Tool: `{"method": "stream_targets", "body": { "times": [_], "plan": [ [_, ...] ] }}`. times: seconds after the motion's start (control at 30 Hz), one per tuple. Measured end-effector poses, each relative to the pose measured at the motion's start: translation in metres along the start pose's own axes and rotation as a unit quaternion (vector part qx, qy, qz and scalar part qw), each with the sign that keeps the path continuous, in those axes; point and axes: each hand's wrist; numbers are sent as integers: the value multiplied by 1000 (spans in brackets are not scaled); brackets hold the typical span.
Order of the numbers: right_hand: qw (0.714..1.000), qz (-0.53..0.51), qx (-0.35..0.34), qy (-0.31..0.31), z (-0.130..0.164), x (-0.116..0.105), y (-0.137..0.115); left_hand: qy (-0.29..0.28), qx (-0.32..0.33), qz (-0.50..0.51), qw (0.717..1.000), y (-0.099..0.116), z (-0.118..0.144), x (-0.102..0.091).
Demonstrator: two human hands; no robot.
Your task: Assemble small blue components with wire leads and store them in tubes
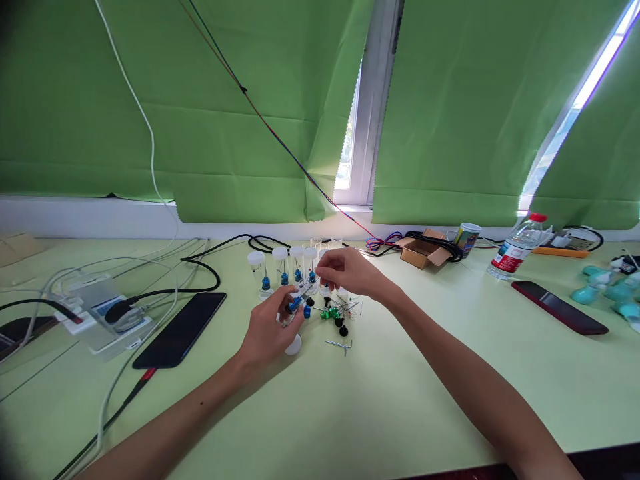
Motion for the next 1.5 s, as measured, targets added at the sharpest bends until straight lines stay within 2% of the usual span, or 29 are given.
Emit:
{"method": "stream_targets", "body": {
  "times": [0.13, 0.27, 0.47, 0.63, 0.93, 1.5],
  "plan": [
    [999, -25, 17, -36, 0, -7, 1, 2, 2, 0, 1000, 0, 0, 0],
    [991, -71, 50, -100, -3, -10, 7, 4, 7, 0, 1000, 0, 0, 1],
    [962, -186, 97, -174, -6, -11, 18, -1, 8, 1, 1000, -1, 1, 1],
    [941, -233, 119, -216, -7, -10, 23, -9, 9, 8, 1000, 1, 1, 0],
    [918, -280, 101, -263, -7, -9, 30, -10, 9, 15, 1000, 0, 2, 0],
    [914, -280, 84, -282, -9, -8, 38, 3, 24, 6, 1000, 0, 3, 2]
  ]
}}
Point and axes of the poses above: each hand's wrist, its own z-axis away from the middle knuckle, its own x-axis out of the palm, y = z × x, and after that the axes turned 3 degrees about z, right-handed
